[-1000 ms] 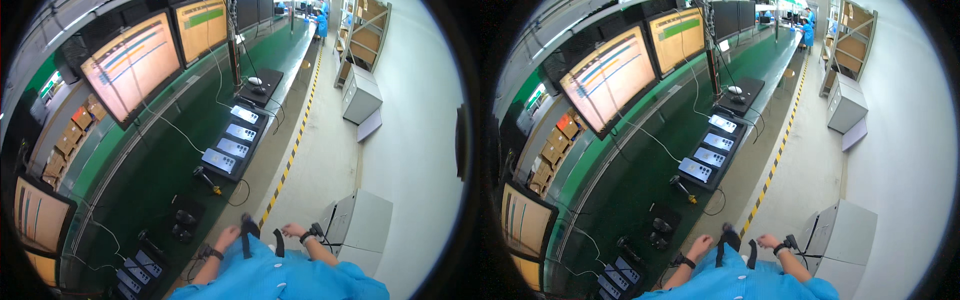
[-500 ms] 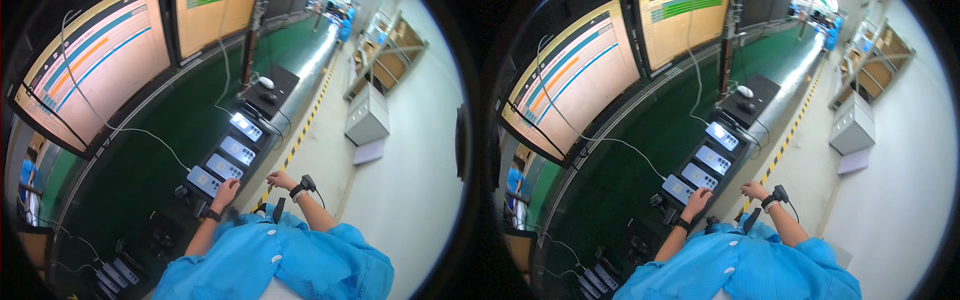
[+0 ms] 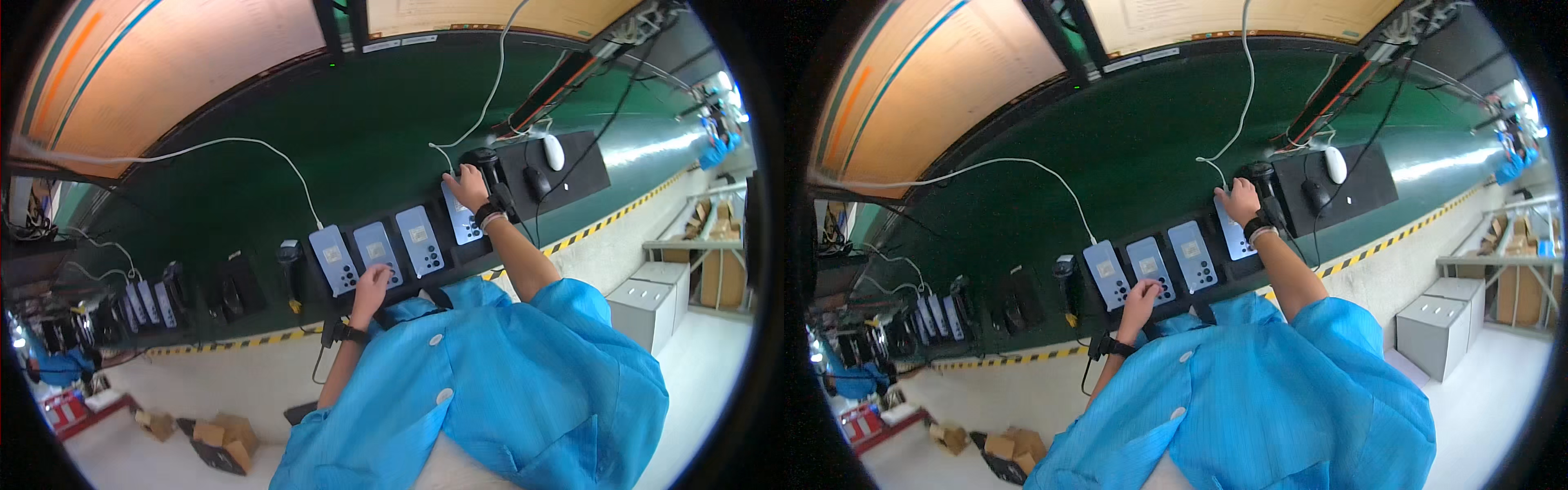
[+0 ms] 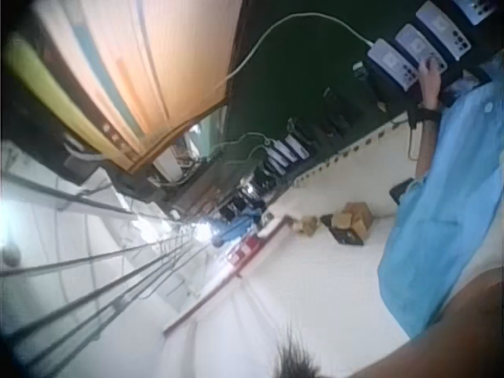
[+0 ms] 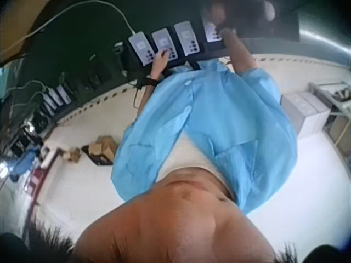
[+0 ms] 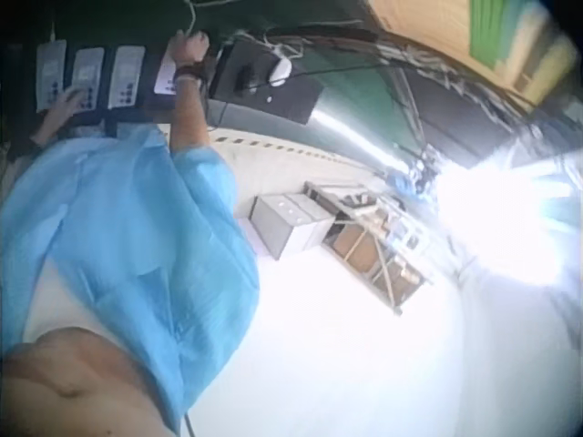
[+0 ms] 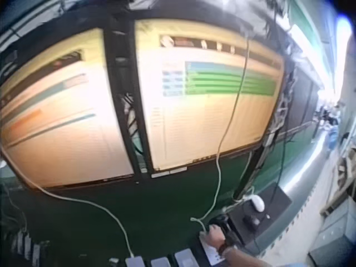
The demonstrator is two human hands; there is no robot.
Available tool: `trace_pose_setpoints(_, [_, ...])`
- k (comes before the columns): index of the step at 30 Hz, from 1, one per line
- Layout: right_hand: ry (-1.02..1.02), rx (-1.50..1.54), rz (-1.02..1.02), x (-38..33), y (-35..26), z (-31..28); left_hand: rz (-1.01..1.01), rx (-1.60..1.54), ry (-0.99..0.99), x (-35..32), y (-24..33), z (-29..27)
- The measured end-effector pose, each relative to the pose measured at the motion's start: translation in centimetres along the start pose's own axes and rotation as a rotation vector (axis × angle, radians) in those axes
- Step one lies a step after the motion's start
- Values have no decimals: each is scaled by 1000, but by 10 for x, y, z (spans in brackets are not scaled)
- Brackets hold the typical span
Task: Testing mobile phones at a quality control bench by scanning barcodes and interacting with screen elements.
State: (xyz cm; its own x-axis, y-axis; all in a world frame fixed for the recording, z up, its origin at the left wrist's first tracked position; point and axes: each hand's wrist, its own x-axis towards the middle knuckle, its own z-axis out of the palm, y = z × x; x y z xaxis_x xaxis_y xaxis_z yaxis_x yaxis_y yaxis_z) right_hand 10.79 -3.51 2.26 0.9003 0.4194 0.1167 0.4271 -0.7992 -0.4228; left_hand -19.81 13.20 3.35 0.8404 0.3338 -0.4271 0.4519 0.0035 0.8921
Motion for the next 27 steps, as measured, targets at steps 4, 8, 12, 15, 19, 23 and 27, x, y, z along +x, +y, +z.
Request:
trace_pose_setpoints(4, [-271, 21, -86, 11, 9, -14, -51, -40, 37, 8, 32, 43])
trace_pose_setpoints(8, [-110, 240, -169, -10, 10, -34, -37, 121, 118, 34, 48, 68])
trace_pose_setpoints(12, [-168, 126, -157, -33, 13, -41, 134, 636, 227, 62, 54, 80])
trace_pose_setpoints(15, [-194, 91, -23, -31, 11, -39, 278, 794, 335, 79, 56, 85])
trace_pose_setpoints(19, [-315, 96, 12, -17, 12, -44, 342, 988, 321, 98, 58, 76])
trace_pose_setpoints(23, [168, 236, -155, -15, 32, -55, 369, 1042, 229, 110, 57, 63])
trace_pose_setpoints(27, [223, 99, -11, -23, 64, -43, 402, 1040, 195, 115, 44, 55])
